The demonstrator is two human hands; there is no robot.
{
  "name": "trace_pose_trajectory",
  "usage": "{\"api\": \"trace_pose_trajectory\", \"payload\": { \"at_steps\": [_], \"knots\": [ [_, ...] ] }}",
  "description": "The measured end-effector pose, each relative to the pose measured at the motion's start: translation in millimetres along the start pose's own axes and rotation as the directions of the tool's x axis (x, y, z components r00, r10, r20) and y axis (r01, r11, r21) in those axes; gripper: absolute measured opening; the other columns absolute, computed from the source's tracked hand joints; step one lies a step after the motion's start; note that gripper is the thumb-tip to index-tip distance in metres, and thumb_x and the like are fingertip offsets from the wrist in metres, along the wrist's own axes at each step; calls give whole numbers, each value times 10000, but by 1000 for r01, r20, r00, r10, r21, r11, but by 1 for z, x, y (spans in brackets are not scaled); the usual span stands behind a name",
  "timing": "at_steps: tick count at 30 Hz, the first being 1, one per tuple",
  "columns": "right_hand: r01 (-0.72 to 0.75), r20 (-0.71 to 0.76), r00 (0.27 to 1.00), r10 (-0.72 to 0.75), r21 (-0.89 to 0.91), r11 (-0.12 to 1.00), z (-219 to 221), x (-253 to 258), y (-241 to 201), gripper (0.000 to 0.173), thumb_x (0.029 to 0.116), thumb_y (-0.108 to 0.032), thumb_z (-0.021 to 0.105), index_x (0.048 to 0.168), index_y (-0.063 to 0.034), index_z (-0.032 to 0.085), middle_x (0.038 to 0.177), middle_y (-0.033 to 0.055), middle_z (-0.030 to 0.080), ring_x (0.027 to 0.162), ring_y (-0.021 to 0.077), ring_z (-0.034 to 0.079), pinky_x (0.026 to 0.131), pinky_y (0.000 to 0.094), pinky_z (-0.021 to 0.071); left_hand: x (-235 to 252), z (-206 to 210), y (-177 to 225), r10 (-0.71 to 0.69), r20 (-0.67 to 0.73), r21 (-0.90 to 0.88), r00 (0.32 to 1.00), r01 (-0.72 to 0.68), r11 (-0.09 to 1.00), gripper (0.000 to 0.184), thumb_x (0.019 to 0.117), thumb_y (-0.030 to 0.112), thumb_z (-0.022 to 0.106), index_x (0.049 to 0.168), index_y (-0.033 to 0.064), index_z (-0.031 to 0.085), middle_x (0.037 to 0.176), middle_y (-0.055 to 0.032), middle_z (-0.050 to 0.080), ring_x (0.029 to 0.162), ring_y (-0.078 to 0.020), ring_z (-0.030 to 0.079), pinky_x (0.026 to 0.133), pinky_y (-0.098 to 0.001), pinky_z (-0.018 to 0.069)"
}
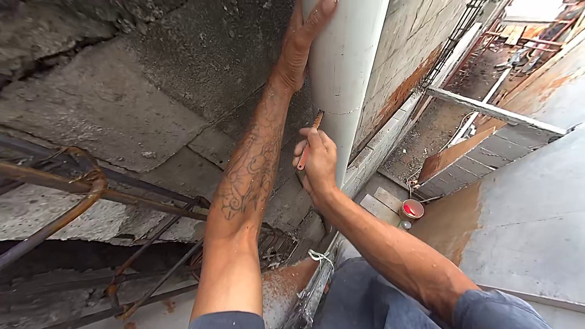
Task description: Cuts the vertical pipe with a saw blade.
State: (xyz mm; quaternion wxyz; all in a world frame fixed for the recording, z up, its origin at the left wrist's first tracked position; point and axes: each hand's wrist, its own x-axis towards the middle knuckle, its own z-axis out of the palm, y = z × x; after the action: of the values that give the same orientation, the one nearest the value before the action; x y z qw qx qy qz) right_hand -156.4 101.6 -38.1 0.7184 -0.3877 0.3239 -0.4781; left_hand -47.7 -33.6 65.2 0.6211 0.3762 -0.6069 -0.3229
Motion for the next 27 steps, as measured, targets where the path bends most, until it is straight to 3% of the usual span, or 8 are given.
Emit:
{"api": "trace_pose_trajectory", "payload": {
  "at_steps": [2, 6, 9, 12, 14, 17, 22, 27],
  "knots": [
    [0, -24, 1000, 0, -9, 1000, 0, -5, 3, 431, 1145, -338, 246, 1219, -66, 572, 643, -8, 562, 430, 60, 498, 404, 204, 452, 3, -3, 2, 1, 12, -12, 1000, -1, 1000, 640, 949, 358, 541, 1452, 26, 328, 1159, -70, 634, 1021, -137, 664, 915, -355, 577],
    [89, -157, 981, -116, -171, 981, 7, -2, 11, 405, 1128, -310, 267, 1111, -81, 601, 565, -31, 371, 400, 72, 315, 383, 233, 309, 3, 3, 4, -40, 46, -56, 998, 43, 998, 712, 912, 352, 610, 1472, 51, 288, 1161, -65, 634, 1009, -139, 671, 902, -349, 588],
    [151, -156, 965, -211, -328, 933, -1, 7, 22, 397, 1127, -265, 294, 1092, -43, 621, 583, -23, 417, 430, 85, 373, 413, 266, 366, 2, 3, 6, -57, 72, -63, 996, 61, 996, 716, 909, 342, 628, 1469, 61, 281, 1161, -65, 632, 1012, -147, 675, 899, -356, 592],
    [213, -104, 956, -275, -399, 892, -5, 13, 33, 351, 1107, -201, 327, 1066, -8, 617, 577, -9, 451, 435, 98, 430, 426, 292, 420, 3, -11, 13, -68, 177, -71, 982, 82, 994, 657, 904, 384, 640, 1409, 95, 334, 1120, -2, 646, 1015, -110, 671, 915, -335, 581],
    [196, -114, 963, -244, -323, 926, 2, 10, 33, 319, 1104, -183, 339, 1044, -12, 601, 551, -25, 440, 414, 79, 432, 408, 265, 425, 9, -25, 11, -57, 236, -99, 970, 83, 992, 566, 890, 452, 662, 1292, 120, 439, 1075, 27, 680, 1019, -105, 678, 917, -337, 576],
    [146, -97, 981, -166, -183, 972, 5, 10, 23, 295, 1089, -141, 326, 1023, -2, 577, 545, -35, 486, 403, 51, 470, 397, 222, 448, 21, -35, 4, -18, 262, -146, 965, 58, 988, 475, 929, 492, 627, 1227, 145, 500, 1072, 39, 701, 1045, -107, 681, 938, -338, 571],
    [-44, 123, 991, 53, -73, 996, -12, 5, -3, 289, 1088, -97, 292, 1074, 33, 549, 629, 0, 603, 484, 87, 604, 479, 255, 568, 12, -29, -13, 61, 105, -262, 993, -32, 965, 414, 1009, 546, 473, 1165, 171, 556, 1043, 25, 707, 1029, -109, 679, 924, -360, 578],
    [-137, 225, 962, 155, -94, 986, -21, 7, -13, 274, 1080, -99, 297, 1097, 17, 545, 668, -9, 630, 541, 89, 647, 537, 268, 599, 3, -30, -19, 140, 72, -300, 988, -112, 947, 444, 855, 661, 650, 1126, 309, 667, 1065, 119, 740, 1056, -34, 684, 944, -300, 572]
  ]
}}
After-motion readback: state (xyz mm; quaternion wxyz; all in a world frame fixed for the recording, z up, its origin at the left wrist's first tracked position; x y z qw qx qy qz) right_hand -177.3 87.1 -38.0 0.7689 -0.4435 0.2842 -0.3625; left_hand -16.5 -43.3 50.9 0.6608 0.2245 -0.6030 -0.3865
